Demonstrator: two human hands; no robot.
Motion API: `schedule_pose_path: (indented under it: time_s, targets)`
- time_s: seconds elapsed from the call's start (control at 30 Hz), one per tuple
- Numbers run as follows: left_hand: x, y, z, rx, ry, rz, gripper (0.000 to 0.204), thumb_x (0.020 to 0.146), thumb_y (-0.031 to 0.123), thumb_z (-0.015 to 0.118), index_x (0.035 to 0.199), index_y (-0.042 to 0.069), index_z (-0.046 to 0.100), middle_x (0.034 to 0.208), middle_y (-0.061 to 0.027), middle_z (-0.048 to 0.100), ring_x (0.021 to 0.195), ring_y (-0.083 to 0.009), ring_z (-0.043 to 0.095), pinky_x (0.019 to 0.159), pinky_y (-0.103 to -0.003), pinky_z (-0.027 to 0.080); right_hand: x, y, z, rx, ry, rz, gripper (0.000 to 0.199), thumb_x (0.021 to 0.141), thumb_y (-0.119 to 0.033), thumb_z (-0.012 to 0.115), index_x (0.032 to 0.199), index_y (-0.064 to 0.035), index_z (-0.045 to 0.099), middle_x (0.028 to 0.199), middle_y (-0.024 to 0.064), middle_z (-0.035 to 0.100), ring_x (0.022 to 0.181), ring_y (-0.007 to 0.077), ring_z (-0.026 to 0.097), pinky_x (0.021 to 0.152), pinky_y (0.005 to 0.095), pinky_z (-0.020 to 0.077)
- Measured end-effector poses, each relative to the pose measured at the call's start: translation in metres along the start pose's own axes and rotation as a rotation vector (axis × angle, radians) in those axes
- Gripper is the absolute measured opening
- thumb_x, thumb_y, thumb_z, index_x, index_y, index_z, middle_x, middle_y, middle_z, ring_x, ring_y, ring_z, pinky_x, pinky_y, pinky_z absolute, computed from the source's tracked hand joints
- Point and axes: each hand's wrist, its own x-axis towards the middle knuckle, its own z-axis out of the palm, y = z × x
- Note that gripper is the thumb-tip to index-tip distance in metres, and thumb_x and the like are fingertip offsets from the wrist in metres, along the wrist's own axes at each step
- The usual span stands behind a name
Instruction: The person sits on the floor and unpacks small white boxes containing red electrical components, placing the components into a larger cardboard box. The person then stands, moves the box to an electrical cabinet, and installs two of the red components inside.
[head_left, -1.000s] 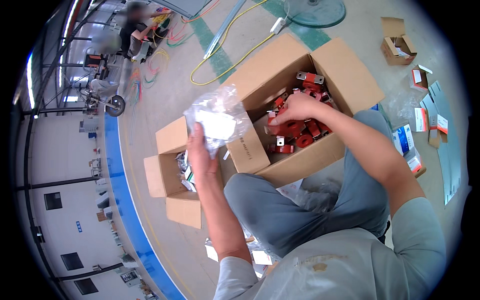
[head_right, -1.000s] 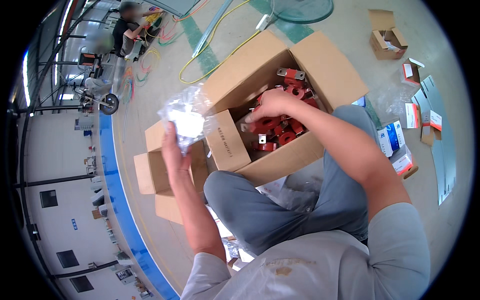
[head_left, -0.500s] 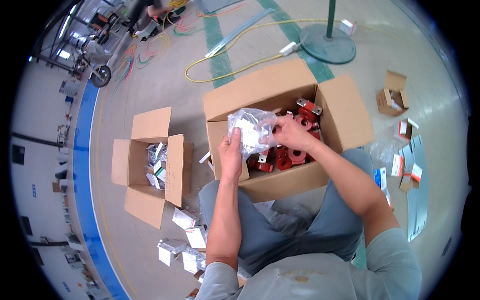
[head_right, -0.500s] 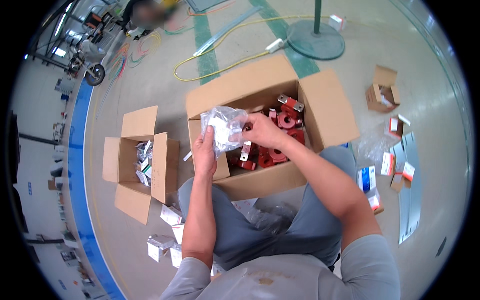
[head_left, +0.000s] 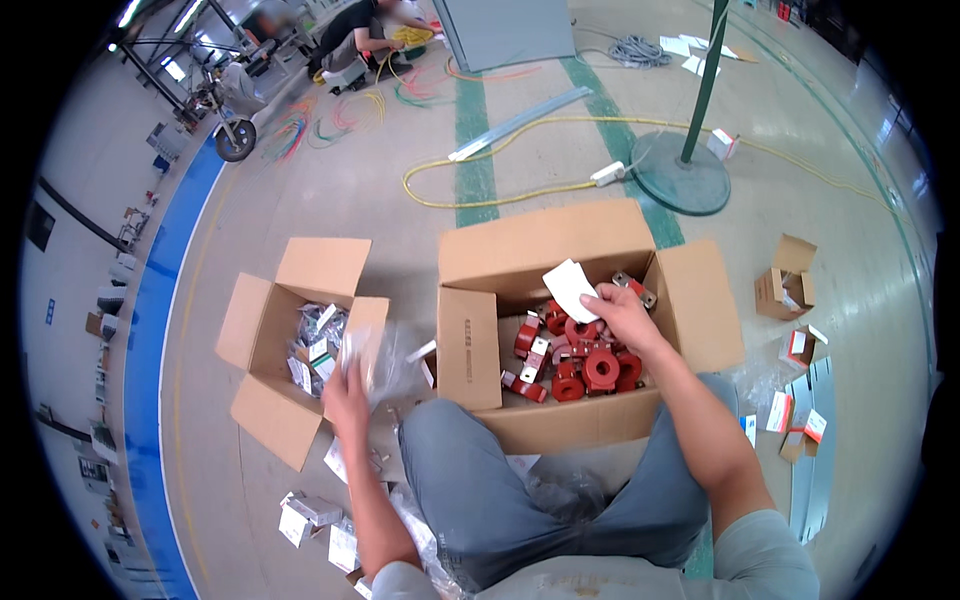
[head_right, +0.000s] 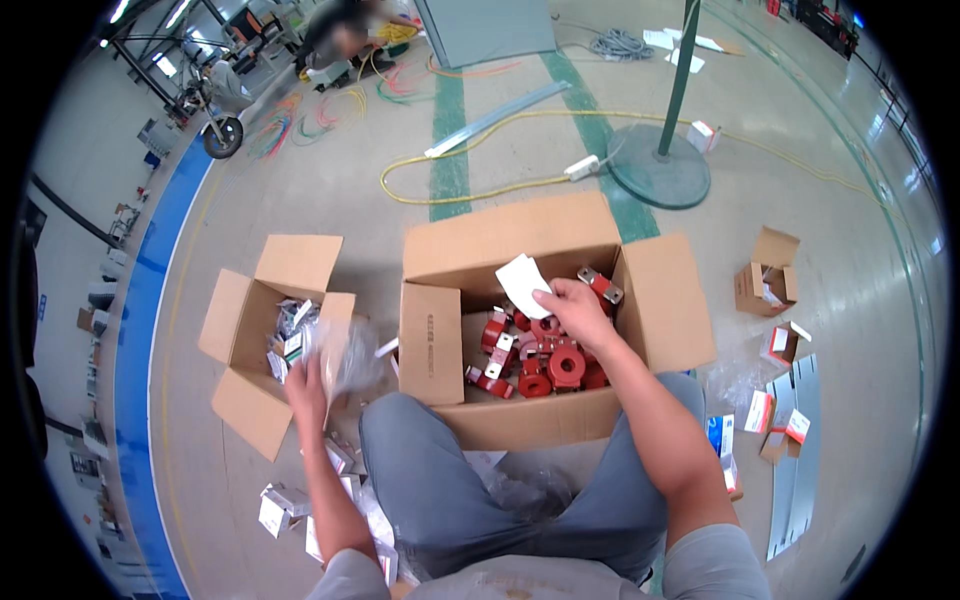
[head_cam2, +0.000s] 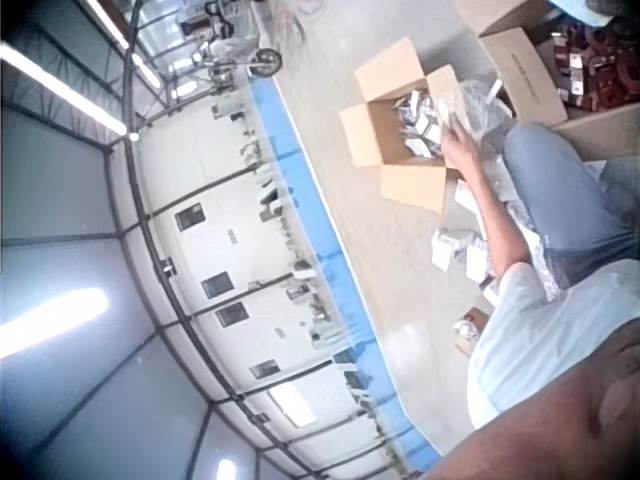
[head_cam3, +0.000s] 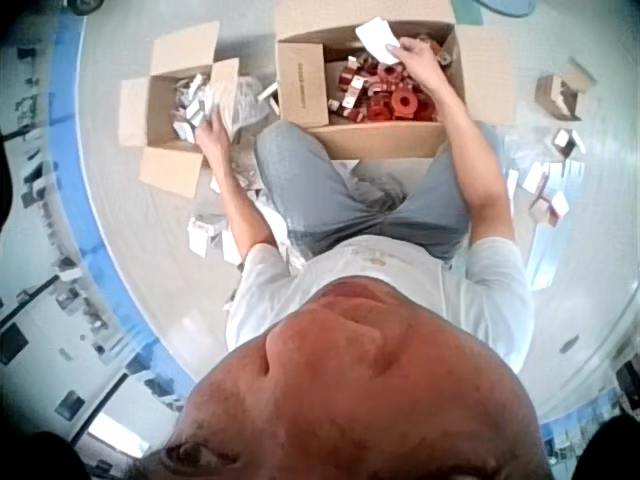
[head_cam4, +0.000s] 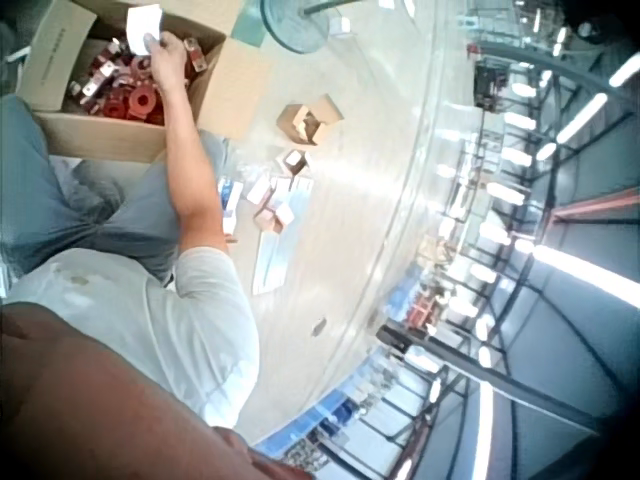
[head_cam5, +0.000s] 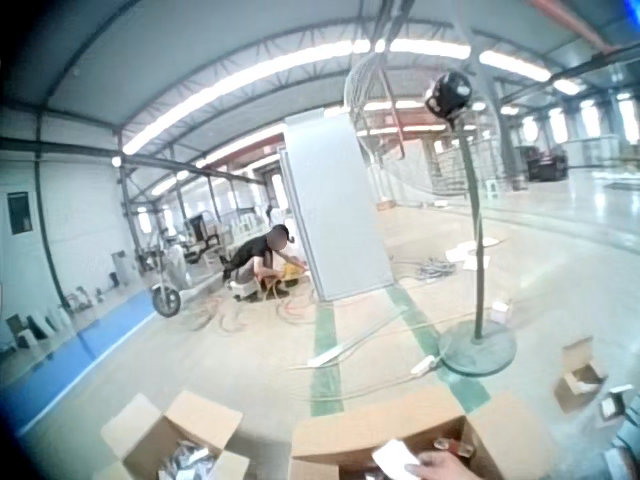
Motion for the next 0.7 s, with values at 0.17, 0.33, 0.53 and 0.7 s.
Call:
schedule_pose_path:
  time_s: [0.17,0.33,0.53,0.7]
  targets:
    - [-0.063,-0.092,-0.083,0.722,-0.205,0.162,0.061,0.077,0.043,0.085,0.119,0.000,0.071,0.092,-0.0209,0.072,0.087,-0.0386,0.070,0.075,-0.045,0.054,0.005,0.017,0.025,-0.011,-0.153,-0.113,0.016,0.095,-0.015,0.074,0.097,-0.0002,0.068,0.078,0.0016,0.068,0.063,0.0039,0.058,0.053,0.0230,0.0452]
    - [-0.079,0.014,-0.029,-0.304,-0.228,-0.072,0.059,0.089,0.026,0.080,0.138,0.000,0.060,0.092,-0.0109,0.074,0.082,-0.0154,0.069,0.074,-0.033,0.055,-0.029,0.006,0.078,0.070,-0.538,-0.050,0.014,0.099,-0.013,0.070,0.102,-0.0006,0.067,0.084,-0.0023,0.064,0.072,0.0019,0.058,0.061,0.0203,0.0458]
    - [-0.081,0.106,0.050,-0.477,-0.658,0.191,0.032,0.097,0.025,0.072,0.116,0.000,0.070,0.086,-0.0051,0.071,0.075,-0.0094,0.065,0.066,-0.028,0.053,-0.058,0.011,0.090,0.035,-0.581,-0.129,0.018,0.097,-0.013,0.072,0.108,-0.0002,0.068,0.086,-0.0017,0.066,0.072,0.0035,0.060,0.062,0.0222,0.0487]
    - [-0.023,0.072,0.048,-0.621,-0.379,-0.090,0.018,0.100,0.023,0.067,0.093,0.006,0.068,0.068,0.0012,0.062,0.054,-0.0065,0.054,0.048,-0.025,0.042,-0.055,0.015,0.086,-0.063,-0.471,-0.177,0.042,0.093,-0.015,0.077,0.129,0.0028,0.063,0.093,0.0044,0.067,0.081,0.0092,0.065,0.071,0.0259,0.0536]
